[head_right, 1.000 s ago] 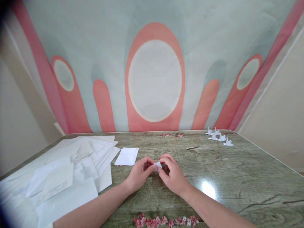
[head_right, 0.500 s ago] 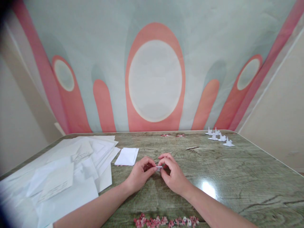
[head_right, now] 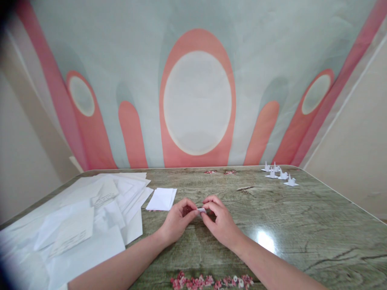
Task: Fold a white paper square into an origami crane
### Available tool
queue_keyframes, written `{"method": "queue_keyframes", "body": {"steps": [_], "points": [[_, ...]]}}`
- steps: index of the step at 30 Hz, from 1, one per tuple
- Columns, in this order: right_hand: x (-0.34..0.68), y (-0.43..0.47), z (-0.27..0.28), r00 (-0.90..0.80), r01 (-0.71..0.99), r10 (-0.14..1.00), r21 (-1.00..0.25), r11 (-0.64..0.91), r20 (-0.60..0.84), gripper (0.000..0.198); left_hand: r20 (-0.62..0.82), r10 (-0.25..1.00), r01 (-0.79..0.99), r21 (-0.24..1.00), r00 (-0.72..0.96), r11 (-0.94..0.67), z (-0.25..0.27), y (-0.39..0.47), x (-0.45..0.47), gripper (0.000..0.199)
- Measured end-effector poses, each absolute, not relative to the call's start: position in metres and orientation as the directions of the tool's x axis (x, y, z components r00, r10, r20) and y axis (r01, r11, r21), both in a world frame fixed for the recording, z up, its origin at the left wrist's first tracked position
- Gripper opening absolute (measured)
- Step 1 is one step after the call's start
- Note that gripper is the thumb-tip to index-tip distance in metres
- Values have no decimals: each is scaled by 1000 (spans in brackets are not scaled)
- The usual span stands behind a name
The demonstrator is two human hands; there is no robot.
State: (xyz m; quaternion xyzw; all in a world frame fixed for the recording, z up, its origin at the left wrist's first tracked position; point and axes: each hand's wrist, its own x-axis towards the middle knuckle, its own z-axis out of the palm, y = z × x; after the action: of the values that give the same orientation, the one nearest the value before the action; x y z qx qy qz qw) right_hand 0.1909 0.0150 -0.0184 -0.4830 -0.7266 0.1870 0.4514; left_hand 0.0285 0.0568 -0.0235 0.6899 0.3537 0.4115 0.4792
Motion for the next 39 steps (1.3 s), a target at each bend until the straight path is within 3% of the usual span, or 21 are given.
{"method": "queue_keyframes", "body": {"steps": [12,19,33,39], "points": [[191,17,-17,-187,559,838,-646,519,512,14,214,895,119,953,392,-280,-15,55,27,23],[187,11,-14,-262,571,828,-612,547,496,20,273,870,196,905,411,-377,-14,53,27,17],[191,12,-18,-164,508,909,-757,410,383,19,158,877,183,946,454,-266,-10,51,26,10],[193,16,-20,-135,391,950,-866,312,282,19,152,856,221,930,494,-293,-9,53,25,11]]}}
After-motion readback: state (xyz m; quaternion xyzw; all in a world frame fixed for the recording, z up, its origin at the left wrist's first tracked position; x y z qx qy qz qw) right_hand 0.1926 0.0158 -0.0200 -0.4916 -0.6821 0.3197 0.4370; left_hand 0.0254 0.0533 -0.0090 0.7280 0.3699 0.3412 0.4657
